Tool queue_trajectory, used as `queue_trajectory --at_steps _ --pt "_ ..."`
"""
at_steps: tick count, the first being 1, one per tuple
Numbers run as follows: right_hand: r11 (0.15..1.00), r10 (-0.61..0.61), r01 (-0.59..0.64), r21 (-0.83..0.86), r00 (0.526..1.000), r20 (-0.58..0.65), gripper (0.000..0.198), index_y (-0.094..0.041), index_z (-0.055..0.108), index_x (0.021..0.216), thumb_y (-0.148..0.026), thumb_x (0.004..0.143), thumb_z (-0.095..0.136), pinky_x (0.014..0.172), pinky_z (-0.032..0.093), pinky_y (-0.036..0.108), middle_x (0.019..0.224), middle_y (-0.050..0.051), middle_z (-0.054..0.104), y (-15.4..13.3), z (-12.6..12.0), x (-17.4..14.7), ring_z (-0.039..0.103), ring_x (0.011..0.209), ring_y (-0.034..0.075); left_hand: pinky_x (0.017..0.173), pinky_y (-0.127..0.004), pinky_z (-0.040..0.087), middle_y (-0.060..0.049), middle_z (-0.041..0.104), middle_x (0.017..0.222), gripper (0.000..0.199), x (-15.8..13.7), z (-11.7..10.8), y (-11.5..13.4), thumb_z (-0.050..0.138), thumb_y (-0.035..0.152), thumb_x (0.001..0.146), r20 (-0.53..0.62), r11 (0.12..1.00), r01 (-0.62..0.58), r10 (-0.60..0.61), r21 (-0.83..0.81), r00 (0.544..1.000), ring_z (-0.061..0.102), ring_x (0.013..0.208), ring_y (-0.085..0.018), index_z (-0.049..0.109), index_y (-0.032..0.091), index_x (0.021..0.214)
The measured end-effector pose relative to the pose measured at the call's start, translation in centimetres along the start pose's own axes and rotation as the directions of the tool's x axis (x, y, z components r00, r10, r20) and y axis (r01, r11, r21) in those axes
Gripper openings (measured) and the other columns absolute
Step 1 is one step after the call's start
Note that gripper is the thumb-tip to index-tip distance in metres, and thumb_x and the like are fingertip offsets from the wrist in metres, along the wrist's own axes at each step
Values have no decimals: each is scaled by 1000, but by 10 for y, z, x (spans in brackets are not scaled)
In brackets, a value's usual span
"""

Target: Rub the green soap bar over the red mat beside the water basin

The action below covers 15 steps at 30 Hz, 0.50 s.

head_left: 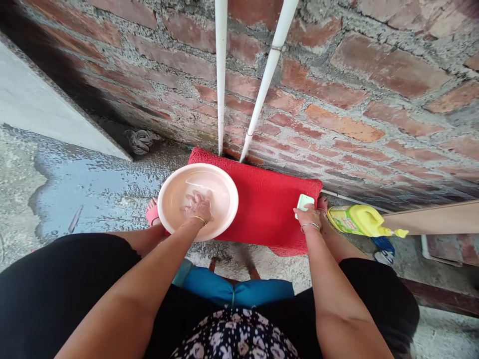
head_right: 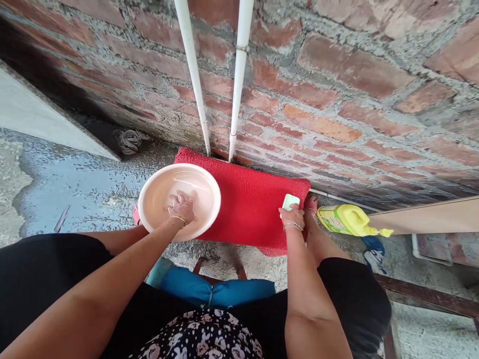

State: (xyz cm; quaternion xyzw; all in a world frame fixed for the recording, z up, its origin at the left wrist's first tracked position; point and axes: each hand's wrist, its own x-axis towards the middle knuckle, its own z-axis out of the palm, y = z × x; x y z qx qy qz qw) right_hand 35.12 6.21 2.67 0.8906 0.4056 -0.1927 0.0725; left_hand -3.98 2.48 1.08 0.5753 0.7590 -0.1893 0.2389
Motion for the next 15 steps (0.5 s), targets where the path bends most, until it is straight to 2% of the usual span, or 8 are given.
queue_trajectory --at_steps 2,4,9,12,15 --pt "995 -98 99 -3 995 28 57 -27 48 124 -56 76 60 85 44 37 117 11 50 -34 6 -15 58 102 25 90 -73 32 -22 4 156 111 1 -1 1 77 37 63 12 1000 8 -9 3 1000 5 137 -53 10 34 151" --pt "972 -233 234 -6 970 68 55 -29 48 124 -55 76 60 85 45 35 116 7 50 -74 16 -33 59 100 23 90 -74 31 -23 4 156 111 2 -1 0 77 36 64 16 1000 4 -4 -5 1000 6 137 -54 9 33 151" --pt "847 -522 531 -19 838 155 50 -32 50 122 -51 77 61 85 44 36 116 6 48 -163 38 -80 56 103 23 88 -74 32 -24 6 155 110 4 2 -1 77 36 64 20 1000 0 0 -2 1000 5 137 -54 9 34 151" --pt "796 -589 604 -41 789 178 46 -31 51 120 -48 79 61 87 44 36 116 7 47 -183 40 -87 54 106 23 88 -74 32 -24 6 155 112 6 3 -1 77 37 63 25 1000 13 -13 13 1000 6 137 -53 8 35 151" --pt "819 -547 566 -91 819 174 48 -31 52 120 -49 77 63 86 44 35 115 6 47 -164 31 -66 55 105 23 88 -74 32 -24 6 156 112 5 3 -1 77 36 64 5 1000 -3 3 3 1000 6 137 -54 8 33 151"
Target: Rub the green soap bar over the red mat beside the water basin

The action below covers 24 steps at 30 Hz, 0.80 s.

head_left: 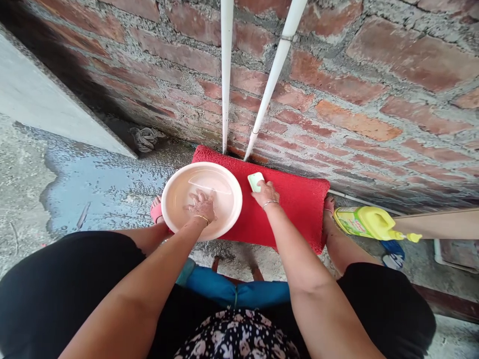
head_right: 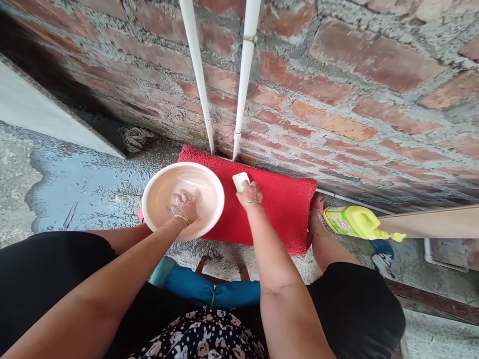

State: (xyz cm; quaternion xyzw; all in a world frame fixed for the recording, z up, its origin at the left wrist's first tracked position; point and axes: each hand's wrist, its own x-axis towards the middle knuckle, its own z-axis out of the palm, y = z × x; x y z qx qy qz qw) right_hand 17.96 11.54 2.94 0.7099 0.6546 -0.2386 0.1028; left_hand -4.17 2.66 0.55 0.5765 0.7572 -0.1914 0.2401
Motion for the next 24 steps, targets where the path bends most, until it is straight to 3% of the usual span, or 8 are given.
queue_trajectory --at_steps 4,8,12,15,17,21,24 --pt "975 220 -219 28 975 -44 53 -32 50 124 -51 76 64 85 43 34 114 6 48 91 -14 -3 57 102 22 91 -73 31 -21 5 156 112 -3 -3 1 78 35 63 10 1000 11 -10 -16 1000 5 137 -54 10 34 151" --pt "886 462 -452 105 882 -98 54 -23 52 122 -50 76 64 86 42 36 115 12 51 183 -21 -20 55 105 26 89 -74 32 -22 4 156 110 -3 -2 0 77 35 64 -10 1000 0 0 -10 1000 5 136 -55 10 33 151" --pt "845 531 -507 169 831 -164 43 -18 56 113 -41 78 64 85 43 34 123 16 49 220 -20 -36 54 108 26 88 -74 33 -20 5 157 108 0 3 0 75 38 65 -17 1000 14 -14 11 1000 5 136 -54 10 34 151" --pt "827 559 -534 178 814 -154 49 -20 55 115 -46 75 66 85 43 36 121 15 49 205 -18 -33 55 107 27 86 -74 34 -22 5 156 110 1 4 1 76 40 64 -19 999 19 -19 29 1000 7 137 -53 8 35 151" --pt "846 529 -505 173 837 -143 54 -24 53 120 -52 75 65 86 44 36 117 12 50 177 -16 -26 56 104 26 86 -74 35 -23 6 155 110 0 2 1 76 40 64 -26 999 14 -13 36 1000 9 137 -53 8 35 151" --pt "961 269 -254 113 952 -149 50 -30 51 121 -53 78 61 85 44 34 113 6 49 93 -13 -8 57 101 22 88 -71 35 -22 7 156 108 -3 -2 2 75 38 65 -10 999 17 -17 36 1000 9 137 -52 9 35 151" --pt "996 68 -62 61 991 -112 48 -31 51 120 -52 78 61 84 44 34 114 6 47 32 -10 3 56 102 22 90 -70 35 -20 6 156 110 -2 -4 3 75 39 65 16 999 39 -40 36 999 7 138 -51 7 35 151"
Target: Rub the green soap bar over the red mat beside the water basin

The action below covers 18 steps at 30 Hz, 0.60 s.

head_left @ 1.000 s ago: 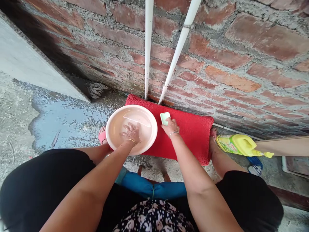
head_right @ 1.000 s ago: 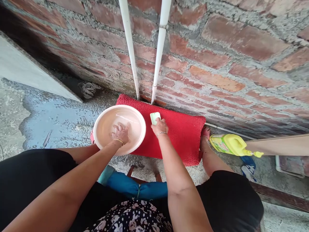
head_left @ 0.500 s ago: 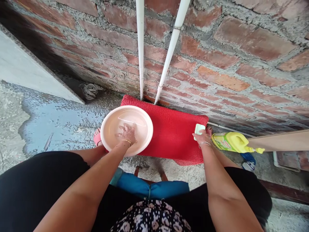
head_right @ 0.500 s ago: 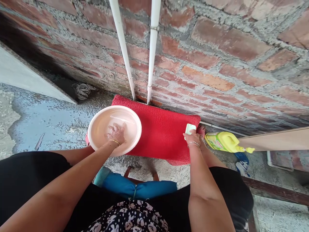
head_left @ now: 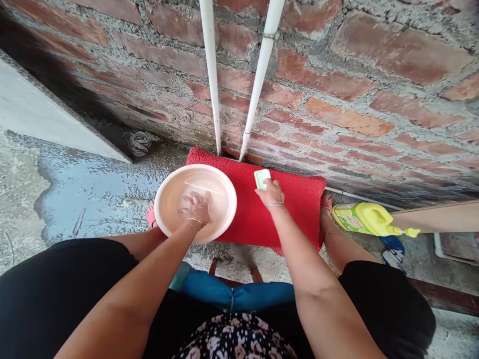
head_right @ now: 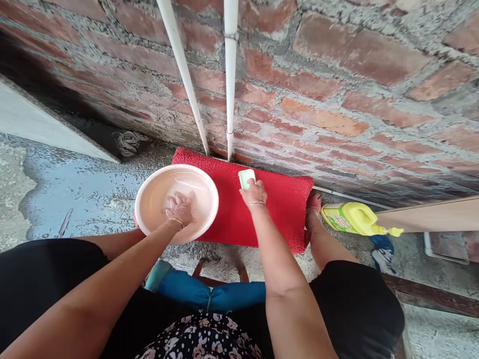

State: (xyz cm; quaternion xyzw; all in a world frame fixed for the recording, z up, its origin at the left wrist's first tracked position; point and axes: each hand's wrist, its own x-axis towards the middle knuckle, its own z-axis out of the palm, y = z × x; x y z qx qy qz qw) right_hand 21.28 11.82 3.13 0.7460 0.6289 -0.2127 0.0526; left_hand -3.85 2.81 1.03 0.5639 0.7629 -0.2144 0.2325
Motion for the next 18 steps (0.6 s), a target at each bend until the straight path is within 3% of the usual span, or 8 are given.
queue_trajectory --at_steps 3,7,12,18 --pt "994 -104 106 -29 993 52 48 -31 50 121 -50 78 62 84 44 34 115 6 46 -34 5 5 54 103 22 91 -69 35 -20 6 157 111 2 2 1 75 41 64 14 1000 14 -14 12 1000 7 139 -50 5 36 151" --pt "995 -73 78 -61 993 90 49 -31 51 121 -51 78 62 83 44 34 115 6 46 -21 3 13 55 102 22 89 -70 35 -20 4 157 110 7 9 0 73 43 65 2 999 18 -18 32 1000 7 139 -50 4 37 151" --pt "990 132 -131 -55 991 32 51 -32 50 122 -54 77 61 82 43 33 113 6 48 66 -16 15 56 99 22 85 -73 34 -22 4 156 111 8 11 -1 73 42 64 -6 1000 3 -3 31 1000 8 137 -52 3 37 151" --pt "886 463 -463 -34 886 -17 54 -24 51 124 -50 78 63 83 38 34 122 15 48 177 -39 -1 52 106 25 91 -69 35 -21 4 156 110 5 7 -1 74 42 64 -18 1000 8 -7 19 1000 7 138 -51 6 35 151"
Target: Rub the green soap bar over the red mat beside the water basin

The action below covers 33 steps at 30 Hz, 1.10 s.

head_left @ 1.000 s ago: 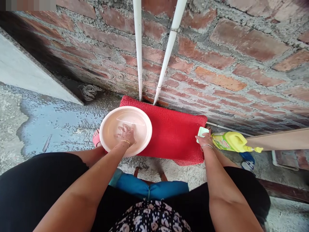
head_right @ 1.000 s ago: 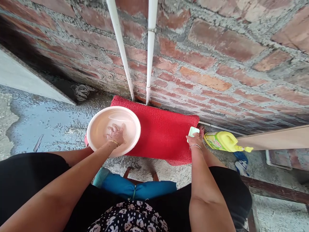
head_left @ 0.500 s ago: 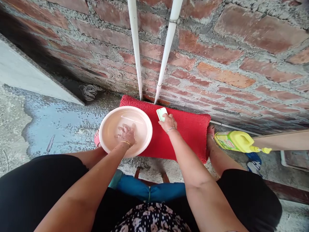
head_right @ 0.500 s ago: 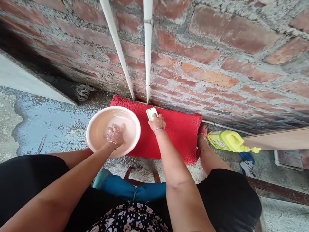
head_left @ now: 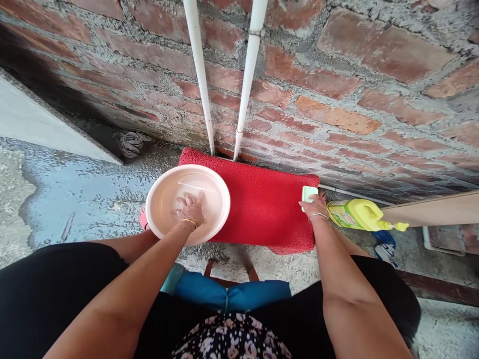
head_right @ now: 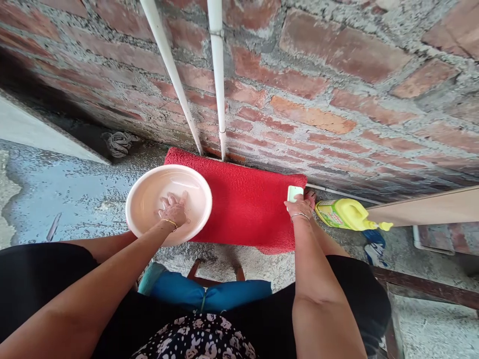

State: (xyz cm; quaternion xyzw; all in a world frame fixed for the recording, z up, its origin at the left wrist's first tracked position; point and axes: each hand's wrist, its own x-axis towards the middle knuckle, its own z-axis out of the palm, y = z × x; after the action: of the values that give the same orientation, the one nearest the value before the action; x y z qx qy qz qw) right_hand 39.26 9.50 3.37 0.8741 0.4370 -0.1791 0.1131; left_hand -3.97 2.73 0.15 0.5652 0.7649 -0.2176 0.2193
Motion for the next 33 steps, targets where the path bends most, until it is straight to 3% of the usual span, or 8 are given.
queue_trajectory --at_steps 3,5,10,15,19,24,28,33 --pt "994 101 -101 30 995 5 54 -22 51 125 -49 80 60 84 37 35 123 17 47 19 -4 -2 51 108 26 91 -67 36 -21 4 156 110 -1 -1 1 74 41 64 -3 1000 -5 5 -9 1000 8 138 -51 7 35 151" --pt "996 86 -86 28 996 -18 53 -22 52 123 -50 79 61 85 37 34 121 16 48 12 -2 -13 51 109 26 90 -67 36 -21 4 156 110 -1 -3 1 74 41 65 3 1000 -5 5 -15 1000 8 138 -51 6 36 151" --pt "979 -199 199 32 980 -1 51 -29 51 122 -53 78 61 80 42 31 111 7 50 -60 27 -79 57 98 22 88 -71 35 -21 5 156 107 -4 -5 1 72 40 66 8 1000 -19 19 -16 1000 7 137 -52 6 35 151" --pt "858 -510 513 -3 855 94 43 -32 52 117 -52 80 59 79 43 31 111 4 48 -140 67 -152 55 100 21 87 -74 34 -21 4 156 111 -3 -3 0 75 39 64 13 1000 -19 19 -10 1000 6 137 -53 7 35 151" --pt "801 -589 598 -39 798 129 40 -31 52 116 -50 81 58 79 43 33 113 6 48 -158 77 -168 53 103 23 86 -74 33 -26 4 155 109 -6 -5 -1 76 36 65 -6 998 -44 44 -37 999 8 135 -54 9 32 151" --pt "877 -472 478 -52 876 98 43 -31 52 117 -51 80 59 78 43 31 111 5 48 -111 64 -140 55 102 22 89 -72 33 -26 4 154 111 -9 -7 -1 78 31 63 -33 995 -66 63 -82 997 8 134 -56 11 29 151" --pt "974 -225 227 -16 972 69 47 -31 51 120 -54 79 58 79 44 32 111 5 49 -42 50 -105 58 99 22 90 -71 34 -23 5 155 110 -7 -8 1 77 35 63 -5 998 -32 32 -54 999 8 136 -54 11 32 151" --pt "998 43 -47 33 994 97 52 -29 50 121 -56 77 59 84 43 34 115 9 49 17 36 -79 59 100 24 86 -74 33 -25 7 154 111 -9 -8 0 77 33 64 -31 996 -57 55 -64 998 9 135 -54 9 31 151"
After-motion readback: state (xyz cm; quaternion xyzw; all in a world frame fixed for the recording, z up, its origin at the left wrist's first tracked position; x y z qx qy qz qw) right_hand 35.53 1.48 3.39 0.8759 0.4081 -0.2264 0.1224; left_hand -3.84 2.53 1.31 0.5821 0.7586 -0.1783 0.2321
